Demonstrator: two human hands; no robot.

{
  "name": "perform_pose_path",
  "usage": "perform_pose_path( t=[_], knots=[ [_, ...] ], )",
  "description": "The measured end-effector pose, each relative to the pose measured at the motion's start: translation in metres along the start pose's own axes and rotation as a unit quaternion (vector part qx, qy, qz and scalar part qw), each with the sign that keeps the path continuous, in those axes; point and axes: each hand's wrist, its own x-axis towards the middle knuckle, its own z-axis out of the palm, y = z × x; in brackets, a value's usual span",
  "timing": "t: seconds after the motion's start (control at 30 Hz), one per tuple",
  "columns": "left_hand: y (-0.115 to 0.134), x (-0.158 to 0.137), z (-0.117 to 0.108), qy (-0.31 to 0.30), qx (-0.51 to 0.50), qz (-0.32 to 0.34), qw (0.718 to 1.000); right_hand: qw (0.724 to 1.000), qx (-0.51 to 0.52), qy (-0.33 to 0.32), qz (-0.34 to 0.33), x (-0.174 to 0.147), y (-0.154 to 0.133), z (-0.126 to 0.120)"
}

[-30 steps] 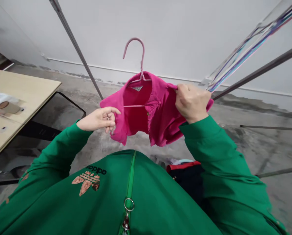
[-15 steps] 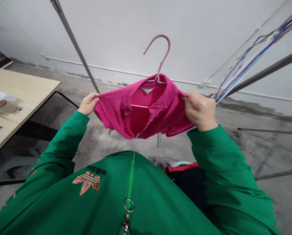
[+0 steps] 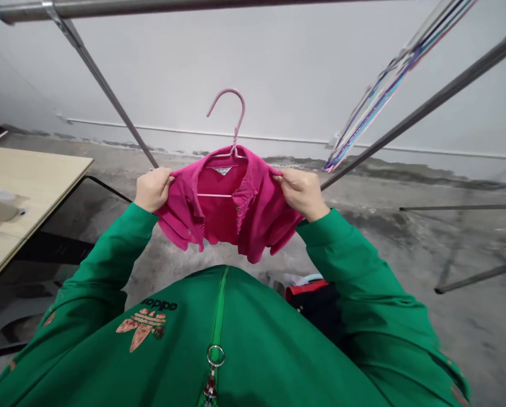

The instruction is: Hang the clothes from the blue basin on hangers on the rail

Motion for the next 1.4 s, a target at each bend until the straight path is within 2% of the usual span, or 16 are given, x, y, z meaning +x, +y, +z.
perform_pose_path(
  t=[0.1,0.27,0.47,0.53,0.63,0.7,0.77,0.8,0.83,0.87,0.9,0.97,1.07,1.17,1.4],
  knots=[
    [0.008,0.009,-0.002,0.021,0.038,0.002,0.999,1.0,-0.004,-0.002,-0.006,0.001,0.004,0.007],
    [0.017,0.025,-0.014,0.019,0.088,0.013,0.996,0.999,-0.048,-0.016,0.007,0.001,0.015,0.011],
    [0.004,0.025,-0.023,0.063,0.066,0.022,0.996,0.99,-0.135,-0.044,-0.024,-0.013,0.029,-0.004],
    [0.001,0.02,-0.024,0.073,0.058,0.033,0.995,0.991,-0.11,-0.07,-0.036,-0.017,0.026,-0.015],
    [0.001,0.013,-0.024,0.085,0.047,0.047,0.994,0.983,0.047,-0.17,-0.047,-0.02,0.015,-0.032],
    [0.001,0.011,-0.021,0.067,0.032,0.058,0.996,0.94,0.202,-0.274,-0.019,-0.021,0.005,-0.037],
    [0.001,0.012,-0.017,0.035,0.011,0.065,0.997,0.859,0.344,-0.378,0.038,-0.022,-0.006,-0.037],
    [0.0,0.013,-0.016,0.02,0.001,0.064,0.998,0.819,0.398,-0.406,0.074,-0.022,-0.012,-0.035],
    [-0.002,0.014,-0.015,0.008,-0.005,0.058,0.998,0.791,0.439,-0.411,0.111,-0.02,-0.018,-0.033],
    [-0.005,0.015,-0.015,0.002,-0.006,0.047,0.999,0.778,0.468,-0.393,0.145,-0.017,-0.024,-0.03],
    [-0.009,0.016,-0.016,0.002,-0.002,0.03,1.0,0.777,0.486,-0.361,0.173,-0.012,-0.03,-0.029],
    [-0.017,0.014,-0.02,0.017,0.011,-0.011,1.0,0.791,0.499,-0.295,0.198,0.002,-0.045,-0.026],
    [-0.033,0.001,-0.027,0.044,0.012,-0.062,0.997,0.803,0.503,-0.261,0.185,0.032,-0.071,-0.02],
    [-0.049,-0.026,-0.027,0.044,-0.005,-0.084,0.996,0.809,0.509,-0.24,0.169,0.068,-0.101,-0.007],
    [-0.069,-0.104,0.0,0.001,-0.057,-0.107,0.993,0.846,0.486,-0.18,0.127,0.159,-0.159,0.061]
  ],
)
